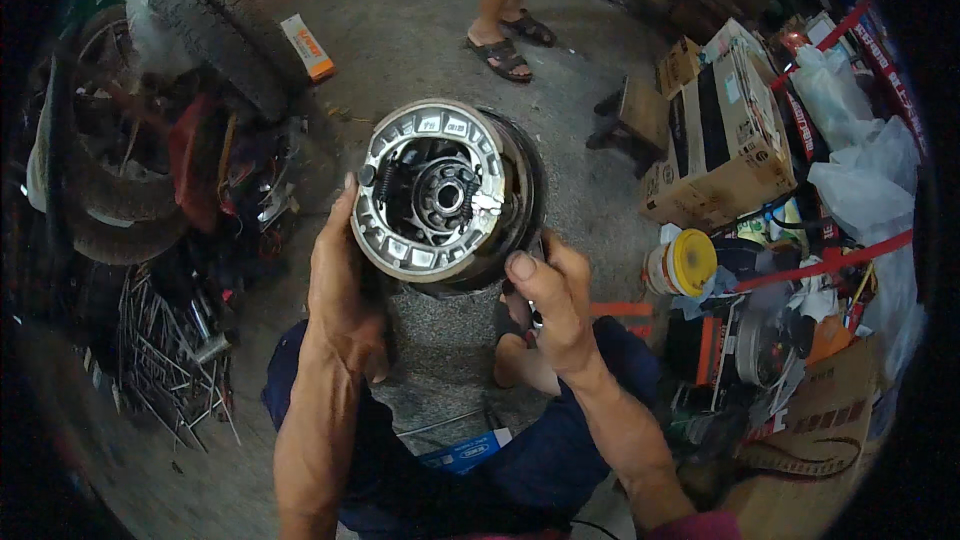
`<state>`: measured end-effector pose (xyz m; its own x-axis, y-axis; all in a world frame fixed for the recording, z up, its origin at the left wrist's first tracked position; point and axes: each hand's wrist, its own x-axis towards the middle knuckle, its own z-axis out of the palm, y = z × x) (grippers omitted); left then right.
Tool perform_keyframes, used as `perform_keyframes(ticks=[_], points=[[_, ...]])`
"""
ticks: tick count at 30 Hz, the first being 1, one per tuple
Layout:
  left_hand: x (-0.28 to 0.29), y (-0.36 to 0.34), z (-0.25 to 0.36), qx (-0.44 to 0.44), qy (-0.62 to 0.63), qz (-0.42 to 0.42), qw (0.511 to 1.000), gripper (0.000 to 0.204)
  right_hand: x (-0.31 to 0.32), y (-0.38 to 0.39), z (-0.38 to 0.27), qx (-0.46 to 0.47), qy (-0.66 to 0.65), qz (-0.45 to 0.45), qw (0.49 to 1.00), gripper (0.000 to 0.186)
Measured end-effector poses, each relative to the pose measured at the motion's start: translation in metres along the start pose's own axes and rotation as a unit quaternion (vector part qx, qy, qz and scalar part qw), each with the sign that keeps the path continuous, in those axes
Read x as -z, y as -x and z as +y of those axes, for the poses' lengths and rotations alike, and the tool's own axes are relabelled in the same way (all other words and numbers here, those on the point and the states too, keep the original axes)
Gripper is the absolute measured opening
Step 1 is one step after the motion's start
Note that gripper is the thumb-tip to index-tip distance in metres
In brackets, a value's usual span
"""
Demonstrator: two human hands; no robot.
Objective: The person sits on the floor and assembles a mechanical drum brake assembly. They fit brake shoes into the drum, attach a metal backing plate, and use a wrench to tighten bolts on the assembly.
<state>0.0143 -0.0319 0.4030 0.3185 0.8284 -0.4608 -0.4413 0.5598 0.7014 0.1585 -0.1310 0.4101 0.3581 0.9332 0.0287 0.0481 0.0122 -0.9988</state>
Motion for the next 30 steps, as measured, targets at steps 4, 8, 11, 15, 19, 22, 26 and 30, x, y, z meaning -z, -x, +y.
perform_keyframes(ticks=[4, 8, 11, 15, 19, 22, 26, 30], points=[[0.012, -0.012, -0.014, -0.015, 0.078, -0.006, 0.997, 0.045, 0.000, 0.005, -0.010, -0.039, -0.075, -0.061, 0.995, 0.037], [0.011, -0.012, -0.030, 0.001, 0.113, -0.015, 0.994, 0.050, 0.000, 0.011, -0.020, -0.092, -0.095, -0.100, 0.986, 0.029], [0.020, -0.030, -0.052, -0.079, -0.012, -0.046, 0.996, 0.048, -0.012, 0.019, -0.024, -0.055, -0.058, -0.070, 0.994, 0.022], [0.021, -0.048, -0.066, -0.022, 0.133, -0.140, 0.981, 0.044, -0.020, 0.025, -0.020, 0.032, 0.034, -0.011, 0.999, 0.022], [0.021, -0.053, -0.063, 0.052, 0.231, -0.191, 0.953, 0.053, -0.015, 0.020, -0.025, 0.050, 0.025, 0.022, 0.998, 0.020], [-0.018, -0.023, -0.050, 0.082, 0.153, -0.066, 0.983, 0.065, -0.006, 0.015, -0.029, 0.036, 0.011, 0.058, 0.998, 0.017], [-0.015, -0.023, -0.059, 0.067, 0.167, -0.255, 0.950, 0.069, -0.022, 0.015, -0.024, 0.104, 0.124, 0.067, 0.985, 0.023], [-0.007, -0.024, -0.078, 0.112, 0.256, -0.340, 0.898, 0.065, -0.047, 0.027, -0.049, 0.155, 0.327, 0.010, 0.932, 0.035]])
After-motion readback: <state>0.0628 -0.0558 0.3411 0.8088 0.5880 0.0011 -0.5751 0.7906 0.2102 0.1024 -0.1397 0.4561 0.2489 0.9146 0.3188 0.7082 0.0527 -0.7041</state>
